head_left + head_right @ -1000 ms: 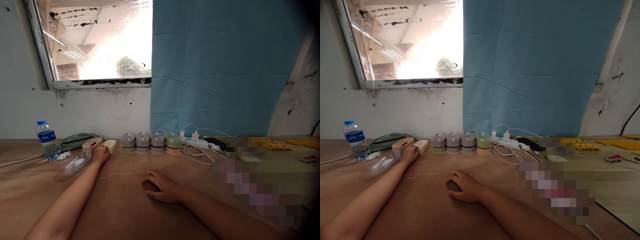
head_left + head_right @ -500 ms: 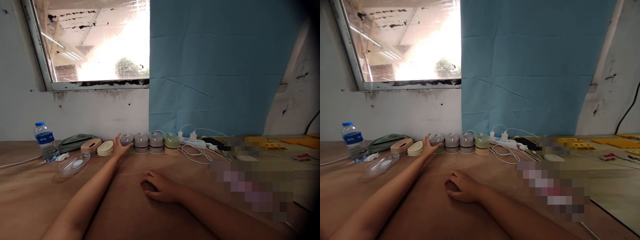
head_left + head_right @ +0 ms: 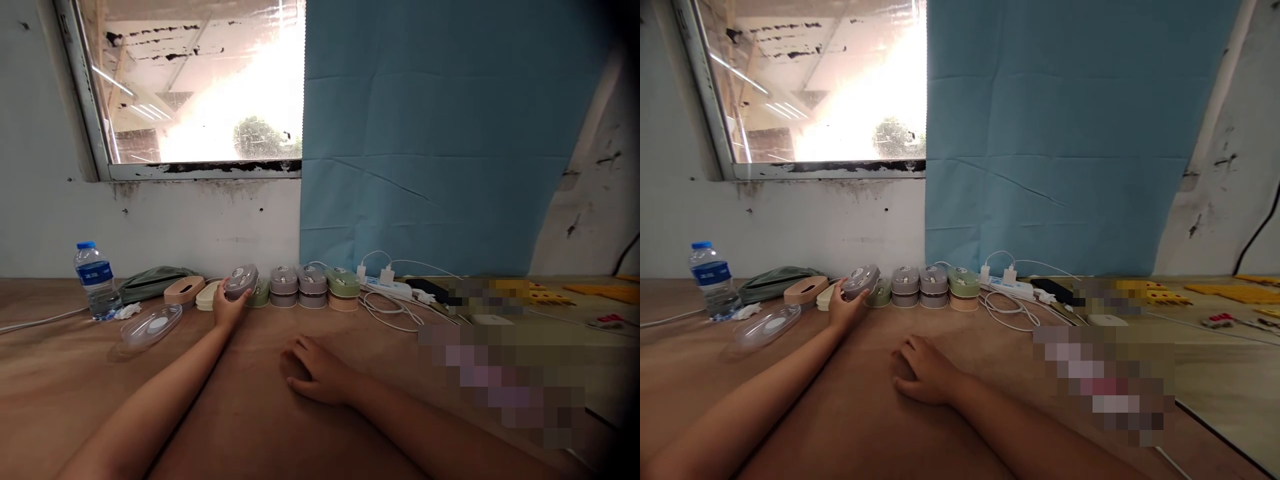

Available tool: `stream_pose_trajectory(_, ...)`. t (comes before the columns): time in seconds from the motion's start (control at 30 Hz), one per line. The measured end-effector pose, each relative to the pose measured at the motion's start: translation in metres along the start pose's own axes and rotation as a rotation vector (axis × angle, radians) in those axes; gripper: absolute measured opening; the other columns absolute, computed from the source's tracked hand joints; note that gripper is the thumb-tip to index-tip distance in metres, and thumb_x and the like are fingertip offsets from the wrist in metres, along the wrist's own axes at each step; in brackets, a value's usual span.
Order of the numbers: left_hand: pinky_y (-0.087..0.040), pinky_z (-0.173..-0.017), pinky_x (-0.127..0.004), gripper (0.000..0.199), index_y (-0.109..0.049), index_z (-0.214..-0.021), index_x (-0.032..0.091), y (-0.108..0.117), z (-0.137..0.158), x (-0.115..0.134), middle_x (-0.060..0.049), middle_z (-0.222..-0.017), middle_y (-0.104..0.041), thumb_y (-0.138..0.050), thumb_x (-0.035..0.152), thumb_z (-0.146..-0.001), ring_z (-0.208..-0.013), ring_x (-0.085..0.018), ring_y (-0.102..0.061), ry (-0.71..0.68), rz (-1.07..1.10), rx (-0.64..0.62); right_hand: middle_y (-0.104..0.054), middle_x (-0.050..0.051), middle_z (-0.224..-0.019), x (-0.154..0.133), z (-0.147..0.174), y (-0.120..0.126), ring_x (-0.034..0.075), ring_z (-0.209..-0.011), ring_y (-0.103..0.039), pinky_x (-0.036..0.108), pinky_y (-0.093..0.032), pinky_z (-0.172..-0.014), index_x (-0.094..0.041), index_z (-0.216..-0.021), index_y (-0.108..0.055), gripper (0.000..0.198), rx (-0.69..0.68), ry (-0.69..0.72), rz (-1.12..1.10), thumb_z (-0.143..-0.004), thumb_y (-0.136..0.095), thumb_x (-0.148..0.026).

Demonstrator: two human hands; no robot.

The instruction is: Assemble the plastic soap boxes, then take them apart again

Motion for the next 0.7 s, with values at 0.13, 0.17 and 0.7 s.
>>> stream_pose_trajectory(0.13,-0.046,-0.082,-0.034,0.067,-0.036,-0.119,0.02,0.018,0.033,-0.001,-0.012,-0.113,-0.053,-0.066,0.044,-0.063,-0.096,-0.022,-0.057,0.041,0.286,-0.167,-0.033,0.01,-0.126,0.014,0.0,0.008,0.026,-0.117,-0.031,0.04,-0.026,-0.099,-0.019,-0.126,-0.03,0.065,0.191,-0.099,-0.025,-0.067,-0.057,-0.022)
stream_pose_trajectory(0.17,-0.046,-0.081,-0.035,0.068,-0.037,-0.117,0.019,0.02,0.043,0.0,-0.012,-0.111,-0.054,-0.067,0.043,-0.061,-0.095,-0.023,-0.057,0.042,0.328,-0.246,-0.03,0.011,-0.128,0.016,0.0,0.009,0.026,-0.119,-0.029,0.04,-0.025,-0.1,-0.019,-0.129,-0.026,0.07,0.218,-0.108,-0.028,-0.066,-0.056,-0.021)
stream_pose_trajectory(0.7,-0.037,-0.092,-0.04,0.07,-0.04,-0.111,0.021,0.021,0.122,0.045,-0.008,-0.114,-0.047,-0.077,0.025,-0.052,-0.107,-0.025,-0.047,-0.211,0.568,-1.031,-0.017,0.011,-0.138,0.006,0.007,0.002,0.028,-0.127,-0.018,0.041,-0.022,-0.102,-0.021,-0.135,-0.017,0.087,-0.062,0.033,-0.204,-0.064,-0.065,-0.039)
Point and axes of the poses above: each hand's wrist, its own z-axis away from the middle knuckle, its own y-axis out of the back of the hand, x = y × z, the point moved 8 cm from there along -z, towards the middle knuckle
